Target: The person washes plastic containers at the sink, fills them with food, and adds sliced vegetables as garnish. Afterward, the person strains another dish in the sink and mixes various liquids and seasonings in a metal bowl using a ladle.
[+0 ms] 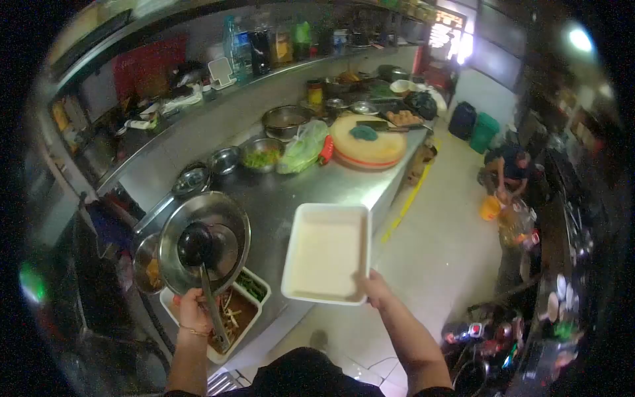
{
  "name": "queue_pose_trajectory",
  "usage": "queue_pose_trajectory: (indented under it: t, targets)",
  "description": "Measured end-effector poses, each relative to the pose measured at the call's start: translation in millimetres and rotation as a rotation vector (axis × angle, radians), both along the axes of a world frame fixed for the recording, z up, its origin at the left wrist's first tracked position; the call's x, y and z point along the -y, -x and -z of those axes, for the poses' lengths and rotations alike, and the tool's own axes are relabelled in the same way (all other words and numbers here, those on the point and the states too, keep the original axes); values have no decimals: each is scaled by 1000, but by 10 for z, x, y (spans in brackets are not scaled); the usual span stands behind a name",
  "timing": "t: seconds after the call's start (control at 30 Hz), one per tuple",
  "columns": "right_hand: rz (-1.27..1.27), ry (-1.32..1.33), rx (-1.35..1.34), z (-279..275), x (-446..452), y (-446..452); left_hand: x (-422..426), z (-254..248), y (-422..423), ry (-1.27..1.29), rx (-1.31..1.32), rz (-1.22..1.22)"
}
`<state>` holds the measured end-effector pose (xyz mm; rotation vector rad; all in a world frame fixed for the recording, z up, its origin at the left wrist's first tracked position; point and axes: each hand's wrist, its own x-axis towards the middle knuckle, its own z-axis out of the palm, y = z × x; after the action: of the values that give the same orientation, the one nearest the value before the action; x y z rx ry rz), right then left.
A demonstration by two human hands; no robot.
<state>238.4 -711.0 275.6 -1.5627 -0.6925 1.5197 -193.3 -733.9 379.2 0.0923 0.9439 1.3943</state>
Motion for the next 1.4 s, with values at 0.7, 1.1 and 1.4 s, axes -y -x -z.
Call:
queue_pose_trajectory:
  t: [0.7,1.1,1.4]
  targets:
    - [-1110,276,-418,-993,-3388,-563,-3044,753,-3305,78,70,-496]
    - [-1015,-33,-307,-1363,-5238,-1229,-3848,767,-3747,-65,346,-612]
    - [-960,-559,786,-1277,-7624,-922,-4123,568,-3616,100,251,-642]
